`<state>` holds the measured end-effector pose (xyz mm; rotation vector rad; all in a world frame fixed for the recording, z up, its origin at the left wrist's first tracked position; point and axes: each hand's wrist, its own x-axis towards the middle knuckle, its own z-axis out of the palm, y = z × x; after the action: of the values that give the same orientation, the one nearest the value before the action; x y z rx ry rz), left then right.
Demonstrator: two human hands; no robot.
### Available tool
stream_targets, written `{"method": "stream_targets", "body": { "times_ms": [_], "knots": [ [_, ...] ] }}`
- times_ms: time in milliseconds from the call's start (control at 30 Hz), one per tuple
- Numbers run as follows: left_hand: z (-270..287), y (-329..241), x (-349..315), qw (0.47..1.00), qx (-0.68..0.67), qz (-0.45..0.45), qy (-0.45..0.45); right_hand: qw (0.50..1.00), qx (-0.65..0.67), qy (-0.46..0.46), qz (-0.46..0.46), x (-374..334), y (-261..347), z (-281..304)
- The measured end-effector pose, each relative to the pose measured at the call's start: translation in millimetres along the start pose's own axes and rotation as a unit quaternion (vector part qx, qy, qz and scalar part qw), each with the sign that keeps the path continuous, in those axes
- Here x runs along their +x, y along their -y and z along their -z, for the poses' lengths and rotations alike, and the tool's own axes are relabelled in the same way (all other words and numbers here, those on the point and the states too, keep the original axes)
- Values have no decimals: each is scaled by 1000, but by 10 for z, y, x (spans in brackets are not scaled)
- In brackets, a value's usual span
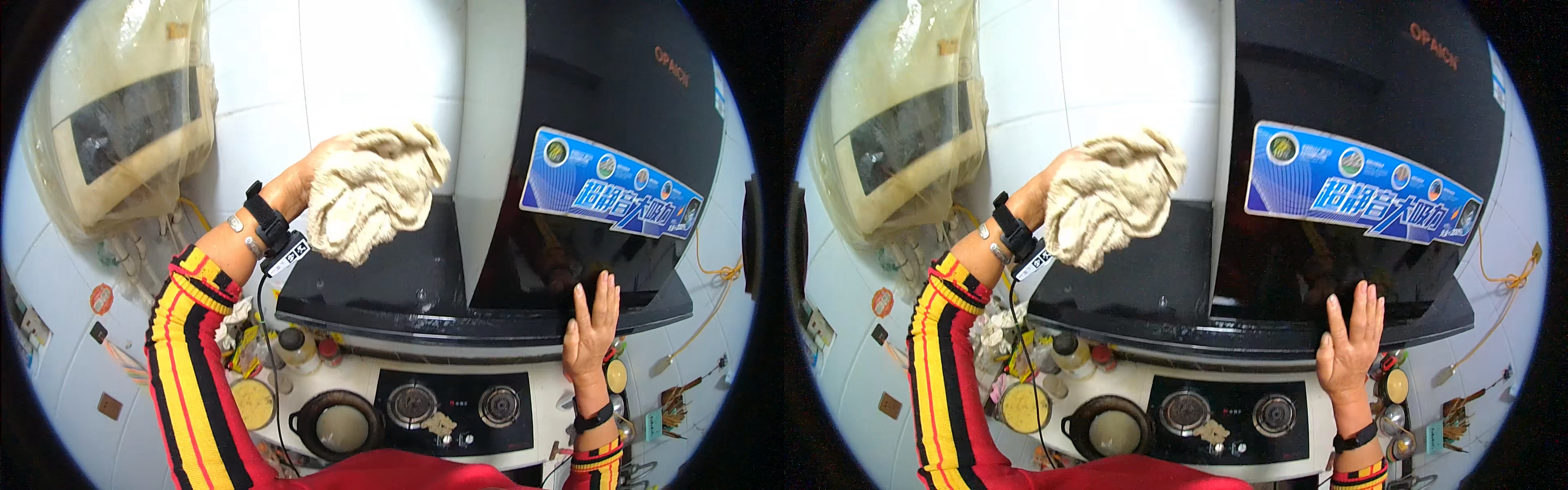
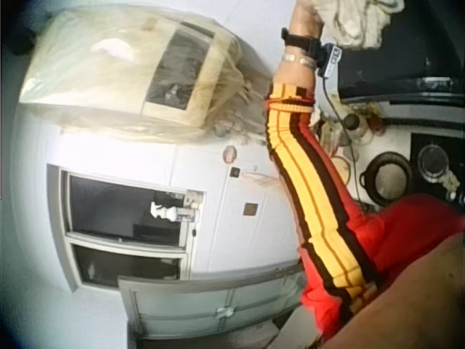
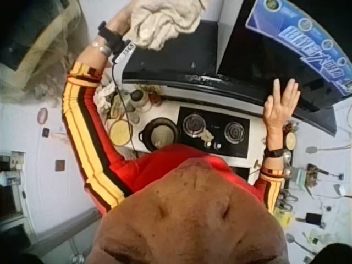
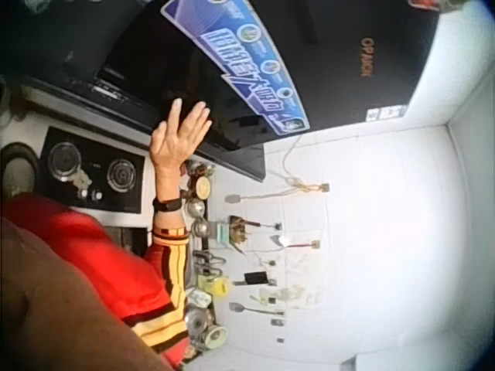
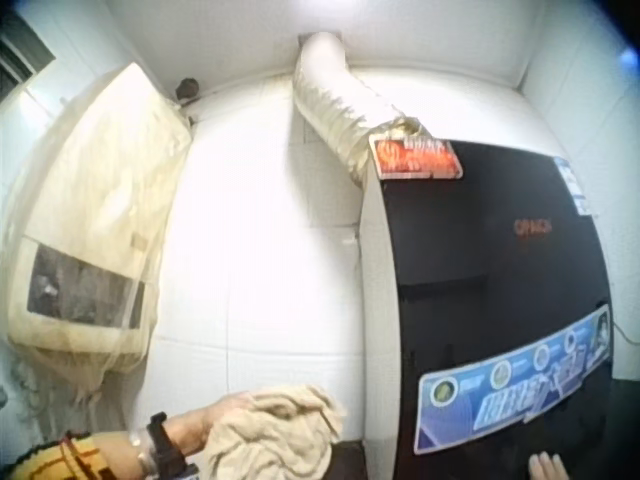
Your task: The person wipes the range hood and surrounding wall tiles with a cloth, then rinses the cloth at the sink and continues wiping the hood and tiles. The person handles the cloth and faucet while cleaning the kitchen surfaces.
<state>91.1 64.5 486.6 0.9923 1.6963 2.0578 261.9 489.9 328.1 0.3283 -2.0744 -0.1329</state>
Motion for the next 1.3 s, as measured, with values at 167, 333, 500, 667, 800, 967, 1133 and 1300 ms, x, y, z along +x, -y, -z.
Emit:
{"method": "stream_targets", "body": {
  "times_ms": [167,333,500,667,800,967,1133,1300],
  "knots": [
    [118,163,-76,819,555,141,-9,1000,-4,-2,-9,-3,22,-16],
    [19,181,-184,868,477,138,12,1000,1,-1,-15,-8,32,-24],
    [-61,505,-149,704,684,180,67,1000,-5,8,-19,-8,39,-4],
    [46,442,-15,705,694,124,77,1000,8,10,-18,-8,45,23],
    [356,17,232,816,544,178,-80,999,14,18,-24,-21,40,28],
    [1157,-984,644,838,415,-46,-351,999,18,27,-25,-41,26,21],
    [1646,-1399,1205,779,368,-227,-455,999,26,35,-30,-55,24,19],
    [1496,-1197,1992,589,551,-123,-578,998,27,29,-40,-75,23,2]
  ]
}}
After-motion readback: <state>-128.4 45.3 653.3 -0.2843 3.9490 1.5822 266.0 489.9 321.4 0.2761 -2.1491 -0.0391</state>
